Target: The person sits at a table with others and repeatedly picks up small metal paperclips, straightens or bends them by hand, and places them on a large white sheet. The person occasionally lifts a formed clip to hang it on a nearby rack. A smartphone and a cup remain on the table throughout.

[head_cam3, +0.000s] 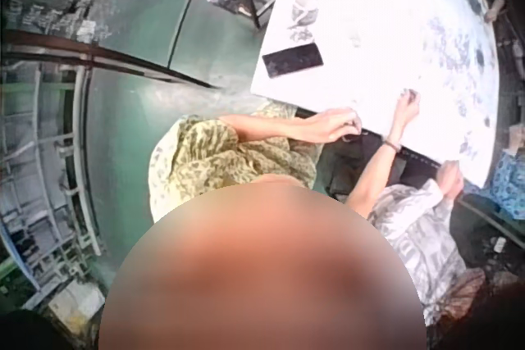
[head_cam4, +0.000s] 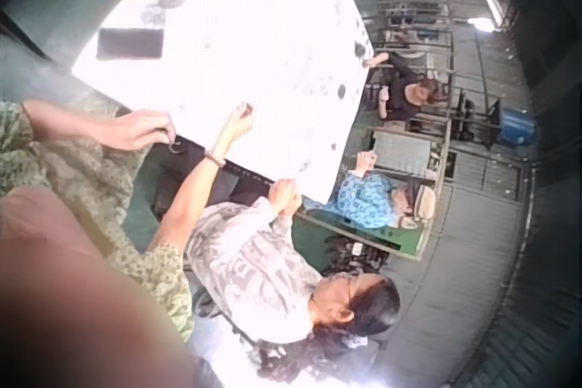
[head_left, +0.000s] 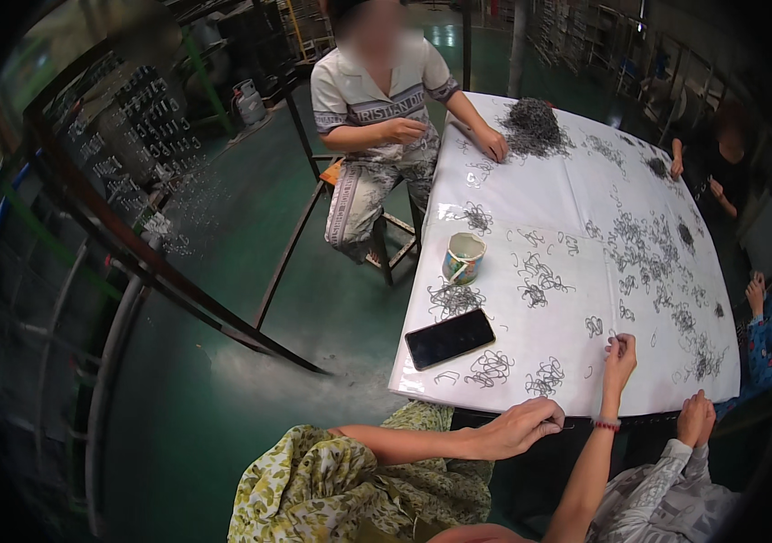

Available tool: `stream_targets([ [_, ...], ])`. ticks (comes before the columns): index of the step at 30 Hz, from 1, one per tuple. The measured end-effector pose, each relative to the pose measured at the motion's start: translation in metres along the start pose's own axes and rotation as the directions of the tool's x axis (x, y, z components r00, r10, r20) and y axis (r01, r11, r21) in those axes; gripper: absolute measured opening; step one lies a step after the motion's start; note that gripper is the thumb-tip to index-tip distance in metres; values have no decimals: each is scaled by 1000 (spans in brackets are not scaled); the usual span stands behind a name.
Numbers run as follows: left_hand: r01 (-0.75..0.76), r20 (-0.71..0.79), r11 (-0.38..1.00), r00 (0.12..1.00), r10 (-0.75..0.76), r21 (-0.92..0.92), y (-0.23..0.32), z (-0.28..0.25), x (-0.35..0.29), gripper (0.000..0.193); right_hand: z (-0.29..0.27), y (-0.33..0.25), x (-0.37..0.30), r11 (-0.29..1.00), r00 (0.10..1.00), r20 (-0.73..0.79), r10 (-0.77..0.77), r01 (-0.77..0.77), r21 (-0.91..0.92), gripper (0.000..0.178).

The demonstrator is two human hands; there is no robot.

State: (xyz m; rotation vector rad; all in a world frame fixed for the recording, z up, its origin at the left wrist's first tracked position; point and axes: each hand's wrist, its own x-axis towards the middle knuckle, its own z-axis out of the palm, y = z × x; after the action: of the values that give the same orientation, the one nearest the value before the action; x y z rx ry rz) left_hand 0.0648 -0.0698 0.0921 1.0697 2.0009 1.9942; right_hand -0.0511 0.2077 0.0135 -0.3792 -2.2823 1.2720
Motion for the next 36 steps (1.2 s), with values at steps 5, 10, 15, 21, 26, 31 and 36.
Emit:
stream_targets([
  [5,-70,-24,998,997,70,10,4,-4,0,9,-34,-71,-65,985,984,120,-130,114,131,18],
  [10,-111,-54,993,992,113,49,8,-6,4,10,-65,-176,-138,971,970,222,-99,46,233,35],
  [15,-194,-65,978,978,199,75,8,1,4,13,-84,-194,-158,986,988,157,-13,-14,167,20],
  [21,-197,-53,963,976,210,186,5,-2,3,11,-86,-206,-168,984,990,142,-2,-24,176,9],
  [26,-174,22,983,985,173,62,-14,3,2,24,-92,-188,-171,963,992,125,10,-43,267,10],
  [31,60,-109,906,994,-15,419,-103,-74,76,26,-96,-180,-171,950,989,122,85,-117,288,11],
  [36,205,-227,561,973,-31,802,-203,-139,140,17,-90,-165,-168,963,983,166,76,-116,244,14],
])
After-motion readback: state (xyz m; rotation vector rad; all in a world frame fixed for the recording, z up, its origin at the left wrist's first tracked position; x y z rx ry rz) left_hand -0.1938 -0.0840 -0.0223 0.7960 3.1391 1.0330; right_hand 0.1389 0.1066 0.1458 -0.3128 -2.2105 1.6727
